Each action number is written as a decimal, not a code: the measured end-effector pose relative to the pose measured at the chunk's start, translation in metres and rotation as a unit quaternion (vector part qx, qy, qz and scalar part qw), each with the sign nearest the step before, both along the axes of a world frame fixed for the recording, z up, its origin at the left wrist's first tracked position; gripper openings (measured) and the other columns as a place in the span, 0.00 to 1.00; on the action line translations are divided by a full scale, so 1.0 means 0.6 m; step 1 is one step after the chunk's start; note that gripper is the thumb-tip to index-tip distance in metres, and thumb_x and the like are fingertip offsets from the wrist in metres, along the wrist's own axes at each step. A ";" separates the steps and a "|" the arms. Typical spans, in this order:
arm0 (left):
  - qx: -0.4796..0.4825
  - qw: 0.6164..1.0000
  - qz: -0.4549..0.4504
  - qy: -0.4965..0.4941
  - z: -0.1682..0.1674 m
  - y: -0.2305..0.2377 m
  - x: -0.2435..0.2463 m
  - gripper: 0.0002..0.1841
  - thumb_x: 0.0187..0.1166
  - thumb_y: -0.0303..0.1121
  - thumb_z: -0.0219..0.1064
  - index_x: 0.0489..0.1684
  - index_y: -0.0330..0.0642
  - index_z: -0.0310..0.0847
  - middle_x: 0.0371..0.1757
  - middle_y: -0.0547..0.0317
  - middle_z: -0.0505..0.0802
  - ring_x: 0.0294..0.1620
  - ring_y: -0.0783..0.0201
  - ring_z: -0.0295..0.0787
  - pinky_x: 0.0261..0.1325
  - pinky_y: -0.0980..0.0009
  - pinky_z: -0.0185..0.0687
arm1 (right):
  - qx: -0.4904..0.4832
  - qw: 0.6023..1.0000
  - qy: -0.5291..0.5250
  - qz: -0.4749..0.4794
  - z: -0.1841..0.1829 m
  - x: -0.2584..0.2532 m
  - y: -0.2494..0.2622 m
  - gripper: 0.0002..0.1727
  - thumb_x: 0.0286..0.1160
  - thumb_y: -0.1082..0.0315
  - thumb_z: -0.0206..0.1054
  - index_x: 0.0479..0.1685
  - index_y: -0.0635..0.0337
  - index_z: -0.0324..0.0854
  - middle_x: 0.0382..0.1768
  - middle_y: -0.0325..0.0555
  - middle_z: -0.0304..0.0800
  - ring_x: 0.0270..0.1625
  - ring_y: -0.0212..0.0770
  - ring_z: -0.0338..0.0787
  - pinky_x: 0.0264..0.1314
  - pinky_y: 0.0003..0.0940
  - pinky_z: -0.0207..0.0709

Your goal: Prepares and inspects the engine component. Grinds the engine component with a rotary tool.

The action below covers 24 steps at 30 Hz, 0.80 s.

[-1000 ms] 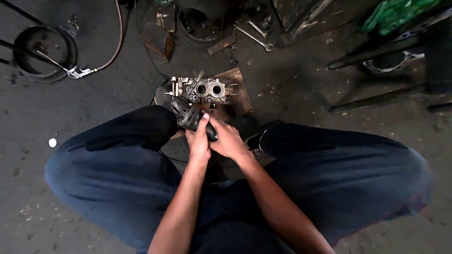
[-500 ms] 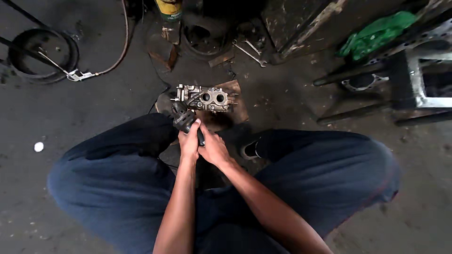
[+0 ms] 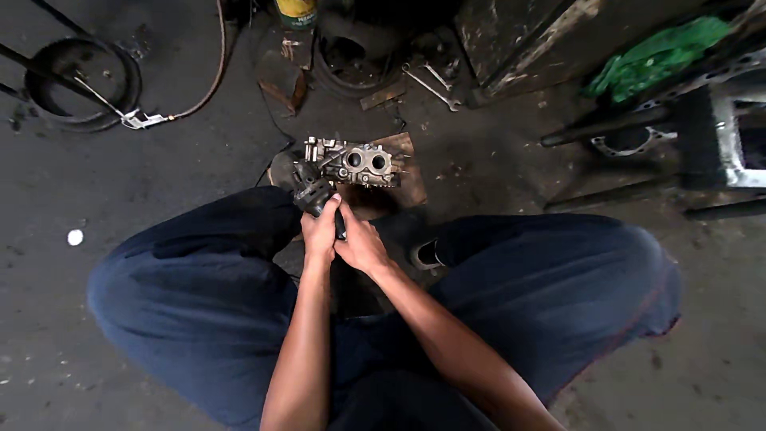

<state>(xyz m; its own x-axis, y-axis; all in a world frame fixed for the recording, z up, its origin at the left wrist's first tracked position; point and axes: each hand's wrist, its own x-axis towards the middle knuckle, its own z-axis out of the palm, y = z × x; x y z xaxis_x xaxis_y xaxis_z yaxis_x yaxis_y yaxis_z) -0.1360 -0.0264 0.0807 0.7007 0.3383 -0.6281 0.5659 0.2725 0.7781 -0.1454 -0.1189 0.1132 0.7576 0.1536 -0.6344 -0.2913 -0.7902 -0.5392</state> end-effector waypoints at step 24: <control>0.028 0.999 0.007 0.013 0.005 -0.019 0.002 0.26 0.75 0.48 0.78 0.63 0.37 0.82 0.44 0.48 0.94 0.42 0.58 0.94 0.48 0.58 0.91 | 0.029 1.000 -0.004 -0.001 -0.014 0.009 -0.023 0.50 0.68 0.58 0.75 0.94 0.32 0.53 0.52 0.53 0.93 0.56 0.57 0.92 0.60 0.61 0.82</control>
<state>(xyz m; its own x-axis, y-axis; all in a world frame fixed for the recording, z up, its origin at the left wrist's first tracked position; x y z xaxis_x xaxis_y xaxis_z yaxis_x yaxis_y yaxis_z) -0.1349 -0.0376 0.0835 0.6787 0.3839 -0.6261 0.5831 0.2367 0.7772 -0.1400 -0.1329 0.1051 0.7635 0.1875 -0.6180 -0.2887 -0.7569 -0.5864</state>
